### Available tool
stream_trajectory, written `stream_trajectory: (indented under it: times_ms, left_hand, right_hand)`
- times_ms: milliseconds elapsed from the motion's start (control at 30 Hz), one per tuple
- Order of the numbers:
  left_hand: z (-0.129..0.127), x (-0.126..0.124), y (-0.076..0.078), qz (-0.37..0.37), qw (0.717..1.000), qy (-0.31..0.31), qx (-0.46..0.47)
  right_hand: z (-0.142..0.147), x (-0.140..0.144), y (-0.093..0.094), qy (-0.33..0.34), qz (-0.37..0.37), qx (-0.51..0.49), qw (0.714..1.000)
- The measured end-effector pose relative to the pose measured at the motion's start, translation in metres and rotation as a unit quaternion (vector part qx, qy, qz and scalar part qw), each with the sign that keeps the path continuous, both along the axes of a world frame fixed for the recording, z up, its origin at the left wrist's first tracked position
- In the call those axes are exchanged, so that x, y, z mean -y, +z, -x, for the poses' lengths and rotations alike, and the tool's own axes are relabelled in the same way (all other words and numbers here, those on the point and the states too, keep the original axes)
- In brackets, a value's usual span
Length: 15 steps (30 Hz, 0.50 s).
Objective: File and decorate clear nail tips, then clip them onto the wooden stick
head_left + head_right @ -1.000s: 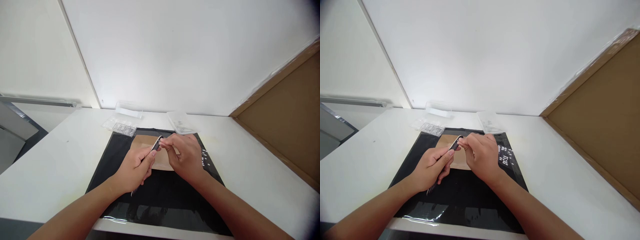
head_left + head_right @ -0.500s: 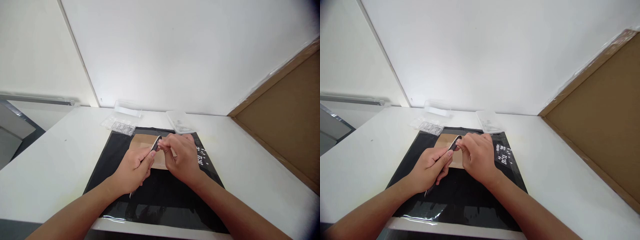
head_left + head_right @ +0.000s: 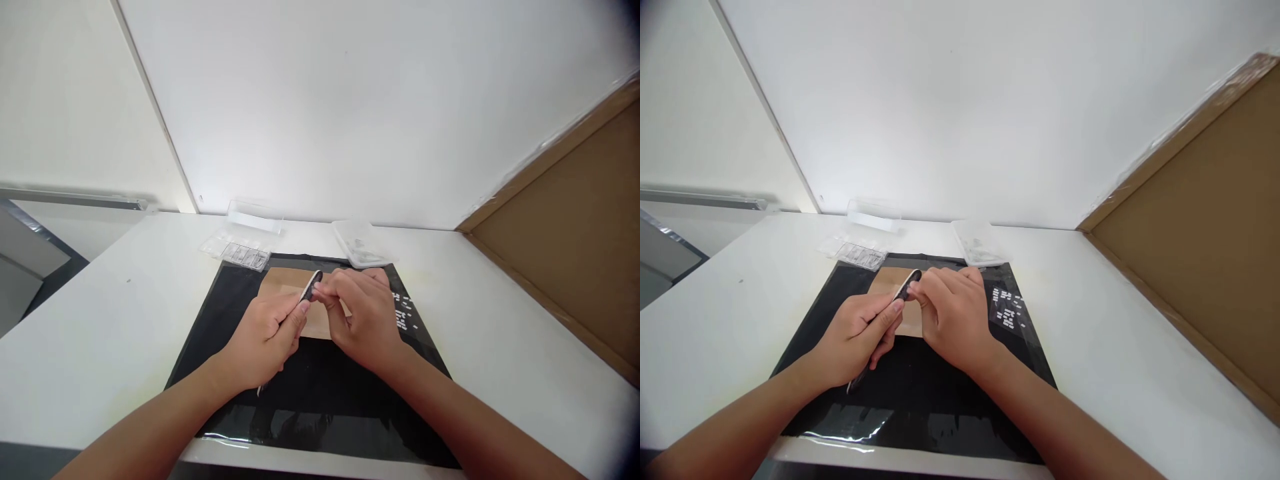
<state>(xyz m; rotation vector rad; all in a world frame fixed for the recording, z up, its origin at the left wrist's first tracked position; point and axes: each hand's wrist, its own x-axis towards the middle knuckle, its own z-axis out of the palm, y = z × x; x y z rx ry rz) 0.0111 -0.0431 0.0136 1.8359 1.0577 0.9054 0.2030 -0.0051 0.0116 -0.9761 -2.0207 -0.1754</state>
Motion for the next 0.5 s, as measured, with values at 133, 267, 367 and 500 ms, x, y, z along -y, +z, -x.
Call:
stream_trajectory:
  times_ms: [133, 267, 367, 500]
  left_hand:
    - [0.0000, 0.0004, 0.0014, -0.010, 1.000, 0.006, 0.007]
    - [-0.0006, 0.0013, 0.0019, 0.015, 1.000, 0.001, 0.021]
    - [-0.0010, 0.0009, 0.0012, 0.038, 0.999, 0.003, 0.039]
    - [-0.0002, -0.0008, 0.0008, 0.015, 1.000, 0.005, 0.019]
  right_hand:
    - [0.0005, 0.0013, 0.0014, -0.021, 0.004, -0.018, 1.000]
    - [-0.0008, 0.0007, 0.0030, -0.006, 0.024, -0.011, 1.000]
    - [-0.0017, 0.0003, 0.0027, -0.027, 0.027, -0.015, 0.999]
    - [-0.0020, 0.0020, 0.0016, 0.006, 0.043, -0.002, 0.999]
